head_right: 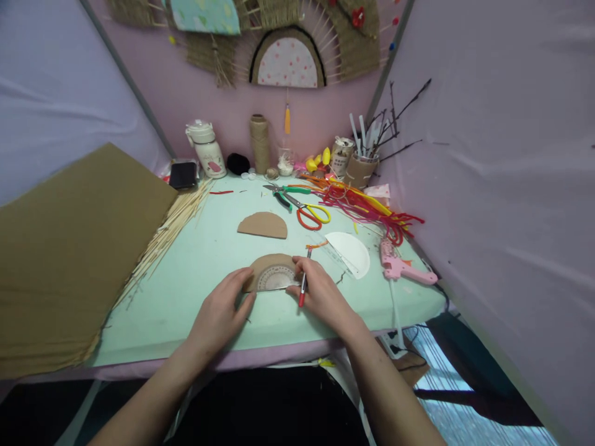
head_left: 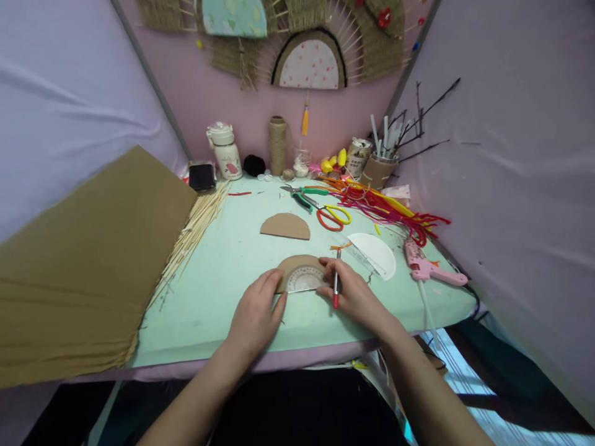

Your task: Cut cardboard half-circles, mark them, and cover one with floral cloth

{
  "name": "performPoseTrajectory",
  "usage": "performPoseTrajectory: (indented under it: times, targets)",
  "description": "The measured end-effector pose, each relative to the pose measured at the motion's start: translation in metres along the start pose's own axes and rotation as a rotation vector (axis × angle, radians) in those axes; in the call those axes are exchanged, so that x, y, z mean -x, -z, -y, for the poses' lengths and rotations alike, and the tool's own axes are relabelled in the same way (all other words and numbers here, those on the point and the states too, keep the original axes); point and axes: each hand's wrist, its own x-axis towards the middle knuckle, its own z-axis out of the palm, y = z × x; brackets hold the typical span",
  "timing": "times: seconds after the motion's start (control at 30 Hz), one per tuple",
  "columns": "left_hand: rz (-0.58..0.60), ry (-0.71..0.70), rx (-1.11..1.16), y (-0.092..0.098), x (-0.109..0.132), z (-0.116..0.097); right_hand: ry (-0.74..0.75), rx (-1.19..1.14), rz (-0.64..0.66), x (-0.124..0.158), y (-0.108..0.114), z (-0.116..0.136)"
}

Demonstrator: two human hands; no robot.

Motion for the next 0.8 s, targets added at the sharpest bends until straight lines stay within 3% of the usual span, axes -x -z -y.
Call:
performPoseTrajectory:
  times: [0.33, 0.8]
  targets:
    - [0.022, 0.012, -0.058, 0.0006, -0.0034, -0.0031, -0.009, -0.098, 0.001, 0.0041, -0.0016, 0.0024]
    - [-0.064, -0.049, -0.044, -0.0053, -0.0029, -0.0005, 0.041, -0.040, -0.063, 0.0031, -0.0086, 0.0057]
